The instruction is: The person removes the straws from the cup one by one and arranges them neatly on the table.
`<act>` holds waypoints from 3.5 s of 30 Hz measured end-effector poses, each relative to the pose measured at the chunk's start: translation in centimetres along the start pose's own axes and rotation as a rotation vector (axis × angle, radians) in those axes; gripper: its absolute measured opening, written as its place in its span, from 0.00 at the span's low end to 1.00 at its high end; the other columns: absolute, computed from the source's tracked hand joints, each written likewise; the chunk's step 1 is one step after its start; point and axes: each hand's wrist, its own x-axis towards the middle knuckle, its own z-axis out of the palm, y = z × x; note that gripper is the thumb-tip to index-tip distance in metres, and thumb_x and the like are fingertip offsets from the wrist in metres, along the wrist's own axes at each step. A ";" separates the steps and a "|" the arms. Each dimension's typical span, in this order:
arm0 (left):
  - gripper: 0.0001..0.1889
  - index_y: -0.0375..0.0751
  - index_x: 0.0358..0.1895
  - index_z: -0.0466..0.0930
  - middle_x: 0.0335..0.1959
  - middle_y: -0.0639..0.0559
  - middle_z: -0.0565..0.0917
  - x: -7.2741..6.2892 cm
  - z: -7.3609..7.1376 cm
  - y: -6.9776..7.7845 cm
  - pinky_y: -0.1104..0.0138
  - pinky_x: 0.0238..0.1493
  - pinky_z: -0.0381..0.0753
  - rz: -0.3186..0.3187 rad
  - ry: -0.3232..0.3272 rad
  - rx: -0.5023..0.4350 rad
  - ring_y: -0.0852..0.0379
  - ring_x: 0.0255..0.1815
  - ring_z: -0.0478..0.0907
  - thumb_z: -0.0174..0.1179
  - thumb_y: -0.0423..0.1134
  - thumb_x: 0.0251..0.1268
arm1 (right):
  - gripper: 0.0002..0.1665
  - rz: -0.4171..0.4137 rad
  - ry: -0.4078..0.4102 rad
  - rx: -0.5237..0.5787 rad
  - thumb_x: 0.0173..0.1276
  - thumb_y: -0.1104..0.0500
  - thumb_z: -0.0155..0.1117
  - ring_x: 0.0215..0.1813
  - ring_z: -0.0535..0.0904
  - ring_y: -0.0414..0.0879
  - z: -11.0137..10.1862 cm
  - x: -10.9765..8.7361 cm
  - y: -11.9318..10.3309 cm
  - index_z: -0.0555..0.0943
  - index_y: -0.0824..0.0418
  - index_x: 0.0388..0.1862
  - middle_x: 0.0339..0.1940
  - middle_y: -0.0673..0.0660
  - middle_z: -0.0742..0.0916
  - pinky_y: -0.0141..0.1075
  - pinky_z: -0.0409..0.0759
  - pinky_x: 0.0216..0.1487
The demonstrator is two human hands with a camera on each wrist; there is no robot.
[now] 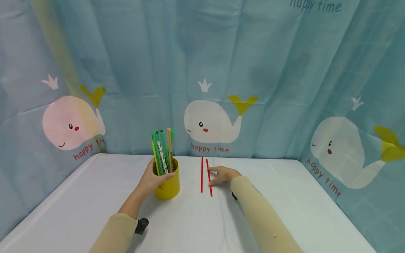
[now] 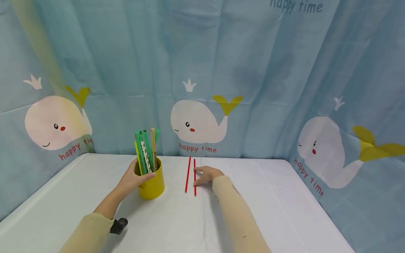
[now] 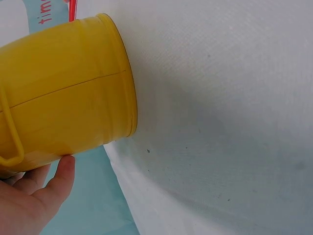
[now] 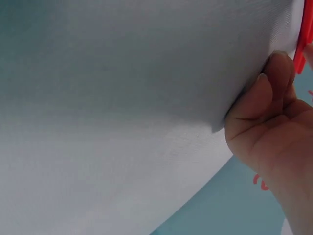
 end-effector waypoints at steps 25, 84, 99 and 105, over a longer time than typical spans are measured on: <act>0.49 0.39 0.76 0.42 0.70 0.35 0.58 0.1 0.1 -0.1 0.42 0.66 0.61 -0.014 0.017 0.016 0.37 0.67 0.61 0.67 0.49 0.62 | 0.47 0.061 -0.046 0.084 0.57 0.44 0.74 0.67 0.62 0.53 -0.6 0.7 -0.2 0.64 0.41 0.75 0.76 0.56 0.63 0.50 0.67 0.64; 0.52 0.36 0.75 0.44 0.69 0.33 0.62 0.0 -0.5 0.0 0.41 0.65 0.63 -0.075 -0.016 0.123 0.35 0.66 0.62 0.68 0.56 0.58 | 0.43 -0.042 0.073 0.256 0.68 0.49 0.64 0.39 0.77 0.50 -1.3 -1.4 0.3 0.57 0.50 0.78 0.45 0.60 0.81 0.44 0.78 0.35; 0.57 0.38 0.75 0.44 0.69 0.34 0.64 0.4 -0.7 -0.5 0.40 0.64 0.64 -0.072 -0.005 0.181 0.35 0.65 0.64 0.69 0.62 0.52 | 0.33 -0.276 0.134 0.618 0.72 0.54 0.61 0.54 0.78 0.52 -4.1 -3.7 -6.1 0.66 0.56 0.73 0.57 0.59 0.81 0.52 0.77 0.55; 0.59 0.38 0.75 0.44 0.69 0.34 0.63 0.7 -0.7 -0.7 0.40 0.64 0.64 -0.062 0.007 0.186 0.35 0.65 0.64 0.71 0.62 0.49 | 0.30 -0.372 0.125 0.629 0.72 0.55 0.61 0.52 0.78 0.50 -3.9 -3.2 -9.2 0.70 0.55 0.71 0.58 0.57 0.81 0.45 0.78 0.53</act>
